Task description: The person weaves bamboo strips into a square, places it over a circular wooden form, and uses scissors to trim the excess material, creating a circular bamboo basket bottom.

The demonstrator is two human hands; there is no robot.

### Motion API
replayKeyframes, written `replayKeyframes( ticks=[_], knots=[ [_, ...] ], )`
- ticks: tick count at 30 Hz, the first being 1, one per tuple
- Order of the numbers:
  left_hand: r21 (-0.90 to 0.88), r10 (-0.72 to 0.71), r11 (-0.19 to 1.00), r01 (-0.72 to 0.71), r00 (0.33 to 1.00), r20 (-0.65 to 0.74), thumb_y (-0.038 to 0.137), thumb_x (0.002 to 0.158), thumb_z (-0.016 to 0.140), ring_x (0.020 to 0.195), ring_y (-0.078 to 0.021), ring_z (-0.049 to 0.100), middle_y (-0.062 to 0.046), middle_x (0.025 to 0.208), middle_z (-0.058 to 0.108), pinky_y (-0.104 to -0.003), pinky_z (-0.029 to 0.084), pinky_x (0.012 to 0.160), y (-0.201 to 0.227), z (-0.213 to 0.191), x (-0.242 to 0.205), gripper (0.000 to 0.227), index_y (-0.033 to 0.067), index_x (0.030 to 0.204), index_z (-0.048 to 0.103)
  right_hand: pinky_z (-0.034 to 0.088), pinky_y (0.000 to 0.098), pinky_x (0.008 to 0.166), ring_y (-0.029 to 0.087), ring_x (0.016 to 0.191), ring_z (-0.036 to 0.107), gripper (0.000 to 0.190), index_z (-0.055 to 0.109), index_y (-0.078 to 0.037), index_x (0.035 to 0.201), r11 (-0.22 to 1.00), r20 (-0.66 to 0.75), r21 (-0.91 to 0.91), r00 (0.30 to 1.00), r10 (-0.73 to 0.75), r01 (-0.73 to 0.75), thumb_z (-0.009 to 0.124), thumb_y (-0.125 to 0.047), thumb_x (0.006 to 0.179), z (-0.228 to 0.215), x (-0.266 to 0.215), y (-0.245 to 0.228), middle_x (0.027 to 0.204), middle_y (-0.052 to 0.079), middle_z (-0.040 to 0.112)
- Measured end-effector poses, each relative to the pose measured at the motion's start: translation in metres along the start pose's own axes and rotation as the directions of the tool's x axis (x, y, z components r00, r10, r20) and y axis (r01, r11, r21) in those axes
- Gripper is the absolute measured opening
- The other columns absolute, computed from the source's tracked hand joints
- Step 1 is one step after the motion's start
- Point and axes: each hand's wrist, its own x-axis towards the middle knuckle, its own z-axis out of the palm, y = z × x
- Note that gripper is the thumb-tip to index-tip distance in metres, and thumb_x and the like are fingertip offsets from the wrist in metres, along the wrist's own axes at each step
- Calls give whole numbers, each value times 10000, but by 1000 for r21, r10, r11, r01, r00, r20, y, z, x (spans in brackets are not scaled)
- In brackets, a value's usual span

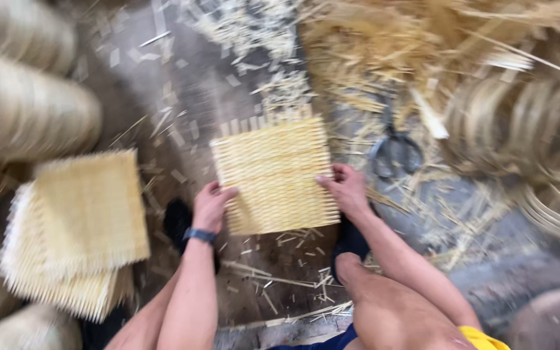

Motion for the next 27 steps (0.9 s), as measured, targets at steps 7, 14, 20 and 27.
replayKeyframes(
  ticks=[7, 14, 20, 27],
  knots=[
    [-26, 27, 999, -34, 968, -249, 128, 817, 808, 954, -216, 683, -132, 1209, 640, -334, 575, 733, 16, -20, -10, 784, 6, 1470, 392, 561, 256, 739, 120, 826, 645, 166, 685, -29, 1129, 908, -614, -249, 671, -416, 336, 766, -86, 996, -176, 18, -13, 999, 52, 701],
    [-91, 83, 989, -117, 948, -308, 96, 918, 773, 925, -190, 678, -91, 1098, 642, -329, 573, 733, 16, -59, -10, 606, 13, 1430, 461, 453, 534, 962, 417, 1138, 562, 497, 575, 103, 1222, 628, -649, -711, 639, -413, -317, 703, 15, 749, -375, 17, 1, 1165, 289, 563],
    [-108, 82, 986, -126, 936, -342, 90, 931, 764, 915, -179, 683, -72, 1086, 644, -340, 586, 737, 21, -54, -13, 558, 40, 1398, 463, 492, 447, 1045, 282, 1121, 664, 283, 669, -89, 1252, 656, -621, -546, 778, 100, -520, 677, -115, 971, -381, 6, 4, 1251, 143, 700],
    [-136, 154, 968, -211, 927, -342, 74, 964, 756, 877, -193, 665, -90, 1105, 632, -358, 579, 727, 35, -58, -13, 550, 35, 1423, 456, 578, 440, 922, 328, 1035, 667, 252, 585, 30, 1278, 604, -354, -797, 836, -420, -34, 632, -94, 1064, -353, -44, -9, 1167, 209, 643]
  ],
)
